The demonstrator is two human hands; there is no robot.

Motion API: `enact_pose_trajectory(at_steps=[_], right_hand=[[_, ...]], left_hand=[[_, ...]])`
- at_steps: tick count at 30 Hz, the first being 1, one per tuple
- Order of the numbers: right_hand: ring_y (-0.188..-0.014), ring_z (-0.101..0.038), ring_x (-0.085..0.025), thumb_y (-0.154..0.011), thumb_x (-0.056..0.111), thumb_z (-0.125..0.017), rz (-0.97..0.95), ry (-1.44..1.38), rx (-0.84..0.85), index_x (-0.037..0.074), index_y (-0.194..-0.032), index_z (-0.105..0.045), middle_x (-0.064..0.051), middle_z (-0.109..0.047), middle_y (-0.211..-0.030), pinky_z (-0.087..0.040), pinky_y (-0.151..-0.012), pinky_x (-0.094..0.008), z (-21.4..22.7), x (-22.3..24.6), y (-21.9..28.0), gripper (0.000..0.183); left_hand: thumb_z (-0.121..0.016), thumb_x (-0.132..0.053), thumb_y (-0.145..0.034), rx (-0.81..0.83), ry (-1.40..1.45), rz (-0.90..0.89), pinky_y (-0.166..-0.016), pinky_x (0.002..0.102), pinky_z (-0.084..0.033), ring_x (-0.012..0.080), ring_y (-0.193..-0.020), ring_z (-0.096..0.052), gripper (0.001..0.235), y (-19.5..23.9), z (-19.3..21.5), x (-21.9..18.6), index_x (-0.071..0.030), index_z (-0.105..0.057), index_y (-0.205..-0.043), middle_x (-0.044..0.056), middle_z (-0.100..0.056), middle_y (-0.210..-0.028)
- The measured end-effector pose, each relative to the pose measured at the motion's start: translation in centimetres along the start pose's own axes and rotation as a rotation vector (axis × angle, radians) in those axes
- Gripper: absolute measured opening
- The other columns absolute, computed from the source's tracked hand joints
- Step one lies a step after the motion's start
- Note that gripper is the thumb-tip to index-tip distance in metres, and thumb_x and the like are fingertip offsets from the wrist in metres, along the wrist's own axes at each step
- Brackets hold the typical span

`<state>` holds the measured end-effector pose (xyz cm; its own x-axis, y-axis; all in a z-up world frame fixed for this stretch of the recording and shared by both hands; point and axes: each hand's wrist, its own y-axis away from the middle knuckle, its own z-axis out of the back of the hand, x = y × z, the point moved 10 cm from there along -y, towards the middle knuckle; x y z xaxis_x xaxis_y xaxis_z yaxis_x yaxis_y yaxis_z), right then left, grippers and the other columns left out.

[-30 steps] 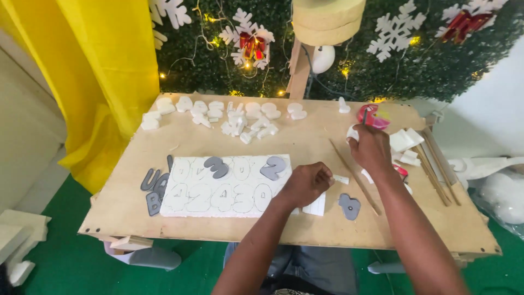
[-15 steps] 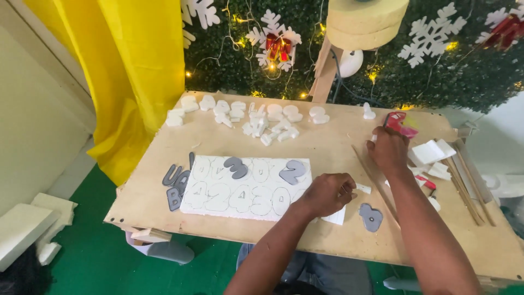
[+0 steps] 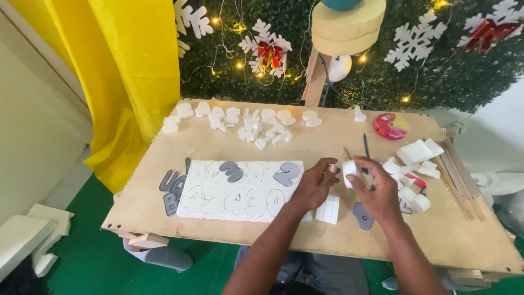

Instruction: The person uses a craft knife to carve a small white foam block on a wooden workbench. They repeatedly score and cut the foam, occasionally rotating the piece to work on different sides. Finished foam letters and numbers are visible on the table.

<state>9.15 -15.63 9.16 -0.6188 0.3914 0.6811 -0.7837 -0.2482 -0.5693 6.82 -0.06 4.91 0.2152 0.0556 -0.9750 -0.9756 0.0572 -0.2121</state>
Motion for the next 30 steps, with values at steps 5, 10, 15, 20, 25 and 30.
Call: enact_pose_trajectory(at_steps=[5,10,15,20,25,30], right_hand=[[-0.122,-0.067,-0.037,-0.089,0.021,-0.081,0.056,0.003,-0.009,0.003,-0.124,-0.069,-0.021,-0.072,-0.127,-0.056,-0.102,-0.048,-1.0,0.6,2.4,0.041],[-0.12,-0.068,-0.039,-0.088,0.02,-0.081,0.153,0.001,0.003,0.003,-0.123,-0.069,-0.022,-0.072,-0.125,-0.056,-0.102,-0.05,-1.2,1.2,2.6,0.04],[-0.125,-0.065,-0.04,-0.091,0.024,-0.078,0.176,-0.002,0.024,0.001,-0.125,-0.067,-0.022,-0.07,-0.128,-0.053,-0.105,-0.053,-1.5,0.9,2.9,0.042],[-0.124,-0.065,-0.04,-0.095,0.021,-0.073,0.14,0.007,-0.006,0.001,-0.127,-0.066,-0.022,-0.07,-0.128,-0.052,-0.106,-0.054,-1.0,0.7,2.9,0.038],[-0.115,-0.068,-0.042,-0.101,0.006,-0.066,0.073,-0.021,-0.102,-0.002,-0.124,-0.066,-0.023,-0.071,-0.117,-0.053,-0.103,-0.057,1.2,-0.5,2.7,0.024],[-0.102,-0.075,-0.031,-0.095,0.005,-0.073,0.039,0.122,-0.097,0.007,-0.113,-0.076,-0.01,-0.075,-0.098,-0.059,-0.092,-0.045,1.8,-1.2,2.4,0.018]], left_hand=[[-0.042,-0.041,-0.112,0.03,-0.045,-0.013,-0.092,0.05,-0.058,0.0377,-0.105,-0.071,0.046,-0.6,-0.2,0.1,-0.004,-0.061,-0.131,0.026,-0.068,-0.115],[-0.059,-0.029,-0.105,0.039,-0.049,0.036,-0.086,0.048,-0.059,0.0357,-0.103,-0.071,0.036,-0.5,-0.2,-1.2,-0.001,-0.065,-0.127,0.026,-0.069,-0.117],[-0.062,-0.023,-0.102,0.033,-0.077,0.036,-0.086,0.051,-0.059,0.0426,-0.107,-0.07,0.034,-0.1,-0.1,-1.2,0.002,-0.064,-0.125,0.031,-0.067,-0.122],[-0.063,-0.023,-0.103,-0.003,-0.053,0.01,-0.09,0.053,-0.058,0.045,-0.11,-0.068,0.035,0.0,0.1,-1.1,0.004,-0.062,-0.125,0.032,-0.064,-0.122],[-0.061,-0.029,-0.105,-0.083,-0.004,0.026,-0.097,0.054,-0.056,0.0444,-0.116,-0.066,0.038,-0.7,1.0,0.6,0.004,-0.057,-0.125,0.03,-0.062,-0.123],[-0.044,-0.038,-0.112,-0.169,0.133,0.077,-0.105,0.052,-0.051,0.0369,-0.119,-0.063,0.043,-1.3,1.8,1.7,0.001,-0.048,-0.129,0.026,-0.058,-0.125]])
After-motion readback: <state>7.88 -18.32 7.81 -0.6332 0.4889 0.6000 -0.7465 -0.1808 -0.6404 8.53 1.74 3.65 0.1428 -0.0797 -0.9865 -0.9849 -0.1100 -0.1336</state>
